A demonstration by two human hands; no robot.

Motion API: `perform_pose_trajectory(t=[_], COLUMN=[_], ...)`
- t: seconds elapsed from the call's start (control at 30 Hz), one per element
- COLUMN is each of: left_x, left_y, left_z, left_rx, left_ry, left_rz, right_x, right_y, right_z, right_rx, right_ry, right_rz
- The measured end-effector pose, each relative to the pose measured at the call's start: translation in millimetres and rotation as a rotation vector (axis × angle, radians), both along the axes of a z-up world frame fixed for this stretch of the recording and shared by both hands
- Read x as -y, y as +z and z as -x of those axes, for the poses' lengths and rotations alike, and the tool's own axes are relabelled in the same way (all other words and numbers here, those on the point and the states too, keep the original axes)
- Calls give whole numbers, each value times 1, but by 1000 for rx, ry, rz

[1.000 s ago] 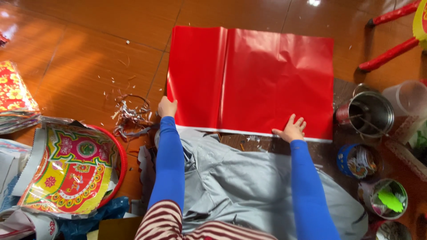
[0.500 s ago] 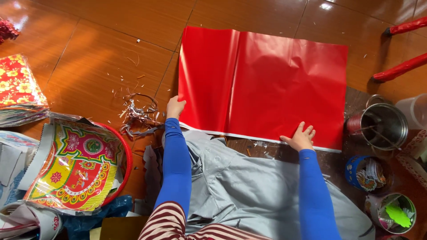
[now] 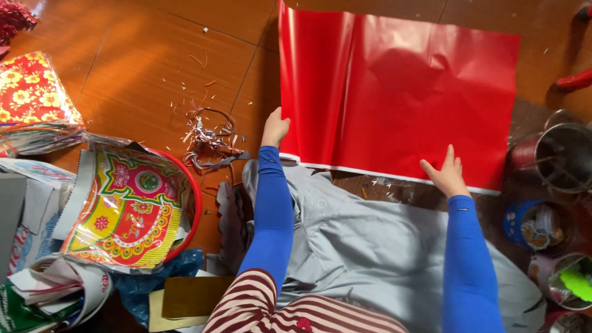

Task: Folding and cutting large sheets of red and white paper into smaller pieces.

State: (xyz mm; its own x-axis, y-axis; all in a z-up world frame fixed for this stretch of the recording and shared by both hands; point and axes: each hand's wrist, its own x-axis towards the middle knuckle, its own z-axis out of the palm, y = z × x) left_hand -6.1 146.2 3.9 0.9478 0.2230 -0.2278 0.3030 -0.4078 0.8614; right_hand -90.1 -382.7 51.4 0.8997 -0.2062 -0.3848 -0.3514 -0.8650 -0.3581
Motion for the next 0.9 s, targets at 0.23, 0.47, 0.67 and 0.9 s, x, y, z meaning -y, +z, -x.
perform_pose_trajectory(t=[0.23, 0.47, 0.67, 0.9], left_x=[4, 1, 6, 15], left_y=[-2, -8, 30, 53], left_z=[-20, -12, -8, -5], left_rx=[34, -11, -2, -38], left_ry=[-22, 6, 3, -7], left_rz=[154, 192, 280, 225], right_x=[-186, -261, -264, -335], right_y=[216, 300, 281, 140], right_z=[27, 69, 68, 1], right_rx=[-157, -266, -62, 41], right_ry=[414, 1537, 1166, 236], right_rz=[-787, -1771, -1563, -840])
